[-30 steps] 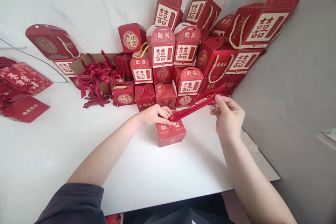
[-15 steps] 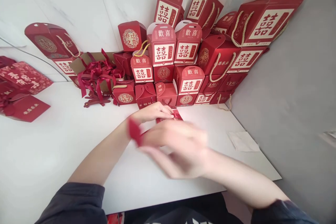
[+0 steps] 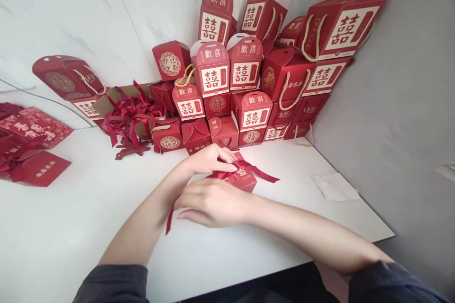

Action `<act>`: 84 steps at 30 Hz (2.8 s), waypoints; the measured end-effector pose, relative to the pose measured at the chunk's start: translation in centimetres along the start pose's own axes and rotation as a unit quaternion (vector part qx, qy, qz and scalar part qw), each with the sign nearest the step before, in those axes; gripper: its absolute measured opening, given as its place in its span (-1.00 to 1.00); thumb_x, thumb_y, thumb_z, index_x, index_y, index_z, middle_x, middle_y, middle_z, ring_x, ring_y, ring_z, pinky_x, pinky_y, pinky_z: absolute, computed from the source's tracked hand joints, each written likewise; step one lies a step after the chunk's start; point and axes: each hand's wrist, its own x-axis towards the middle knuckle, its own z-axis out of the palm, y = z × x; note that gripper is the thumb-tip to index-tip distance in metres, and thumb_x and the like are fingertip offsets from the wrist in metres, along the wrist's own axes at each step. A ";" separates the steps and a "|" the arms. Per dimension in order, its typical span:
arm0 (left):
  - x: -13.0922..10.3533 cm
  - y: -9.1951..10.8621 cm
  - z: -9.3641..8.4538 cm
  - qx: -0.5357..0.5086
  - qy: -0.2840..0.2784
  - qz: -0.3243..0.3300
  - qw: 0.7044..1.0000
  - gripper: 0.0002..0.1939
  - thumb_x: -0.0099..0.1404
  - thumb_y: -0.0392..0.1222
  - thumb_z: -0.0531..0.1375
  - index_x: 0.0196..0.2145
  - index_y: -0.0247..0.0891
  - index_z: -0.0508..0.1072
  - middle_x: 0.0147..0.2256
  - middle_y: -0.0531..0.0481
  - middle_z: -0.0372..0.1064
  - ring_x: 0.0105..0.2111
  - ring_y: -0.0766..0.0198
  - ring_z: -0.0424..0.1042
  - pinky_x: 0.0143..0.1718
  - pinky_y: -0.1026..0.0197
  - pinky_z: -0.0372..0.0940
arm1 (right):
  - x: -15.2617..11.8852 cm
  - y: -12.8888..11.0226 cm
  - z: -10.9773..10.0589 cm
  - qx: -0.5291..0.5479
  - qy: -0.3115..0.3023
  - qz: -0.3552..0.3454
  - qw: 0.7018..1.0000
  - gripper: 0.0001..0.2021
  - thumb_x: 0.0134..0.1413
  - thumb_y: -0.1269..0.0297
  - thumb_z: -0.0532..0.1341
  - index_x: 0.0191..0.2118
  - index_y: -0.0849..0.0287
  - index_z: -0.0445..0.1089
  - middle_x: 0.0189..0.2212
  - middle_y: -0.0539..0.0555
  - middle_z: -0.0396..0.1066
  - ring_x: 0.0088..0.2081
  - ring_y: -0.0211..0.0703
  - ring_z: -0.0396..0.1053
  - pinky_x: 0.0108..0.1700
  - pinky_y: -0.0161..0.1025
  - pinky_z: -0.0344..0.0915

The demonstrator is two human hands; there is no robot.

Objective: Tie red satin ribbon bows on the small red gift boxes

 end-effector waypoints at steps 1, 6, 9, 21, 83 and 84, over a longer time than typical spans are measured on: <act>0.0 -0.1 0.0 -0.005 0.003 -0.004 1.000 -0.82 0.17 -0.16 0.32 -0.46 -0.34 0.60 -0.39 -0.08 0.50 -0.16 0.16 0.41 -0.04 0.15 0.29 | -0.9 0.7 -1.3 0.040 0.028 0.002 0.999 -0.88 0.30 0.27 0.12 -0.21 0.13 0.39 -0.21 0.01 0.51 -0.17 -0.19 0.42 -0.13 -0.27 0.34; 0.1 -0.3 0.1 -0.005 0.009 -0.020 1.000 -0.76 0.20 -0.11 0.29 -0.48 -0.36 0.56 -0.41 -0.04 0.46 -0.29 0.23 0.42 -0.14 0.18 0.31 | -5.2 5.6 -5.5 0.034 0.151 0.280 0.947 -0.73 0.30 0.09 0.10 -0.33 0.14 0.35 -0.33 0.06 0.39 -0.21 -0.12 0.33 -0.10 -0.14 0.27; 0.2 0.0 0.1 0.012 -0.007 -0.004 1.000 -0.78 0.23 -0.11 0.28 -0.45 -0.32 0.59 -0.34 -0.08 0.51 -0.16 0.20 0.43 -0.03 0.19 0.28 | -6.8 7.4 -5.6 0.146 0.115 0.306 0.934 -0.71 0.27 0.04 0.12 -0.35 0.15 0.36 -0.11 0.12 0.38 0.01 -0.09 0.31 0.11 -0.07 0.20; 0.6 -1.7 -0.3 -0.038 0.013 -0.007 0.999 -0.86 0.17 -0.13 0.34 -0.40 -0.26 0.64 -0.31 -0.13 0.55 -0.04 0.13 0.44 0.08 0.07 0.29 | -8.5 5.7 -5.9 0.111 0.161 0.073 0.978 -0.93 0.14 0.37 0.30 -0.36 0.13 0.41 -0.35 0.06 0.52 -0.27 -0.17 0.47 -0.16 -0.15 0.42; -0.4 0.1 3.9 0.496 0.294 0.294 0.762 -0.93 0.28 -0.30 0.22 -0.32 -0.18 0.51 -0.38 0.12 0.54 -0.43 0.42 0.51 -0.45 0.35 0.34 | -8.5 5.8 -5.7 -0.036 0.176 0.152 0.972 -0.67 0.00 0.56 0.14 -0.10 0.10 0.27 -0.24 0.05 0.41 -0.16 -0.08 0.38 0.18 0.10 0.19; -0.4 0.1 3.9 0.499 0.296 0.301 0.757 -0.94 0.28 -0.30 0.22 -0.33 -0.18 0.50 -0.38 0.13 0.54 -0.43 0.43 0.51 -0.45 0.35 0.34 | -8.6 5.8 -5.7 -0.024 0.170 0.153 0.973 -0.67 0.01 0.55 0.14 -0.10 0.10 0.27 -0.23 0.05 0.41 -0.16 -0.08 0.38 0.18 0.09 0.19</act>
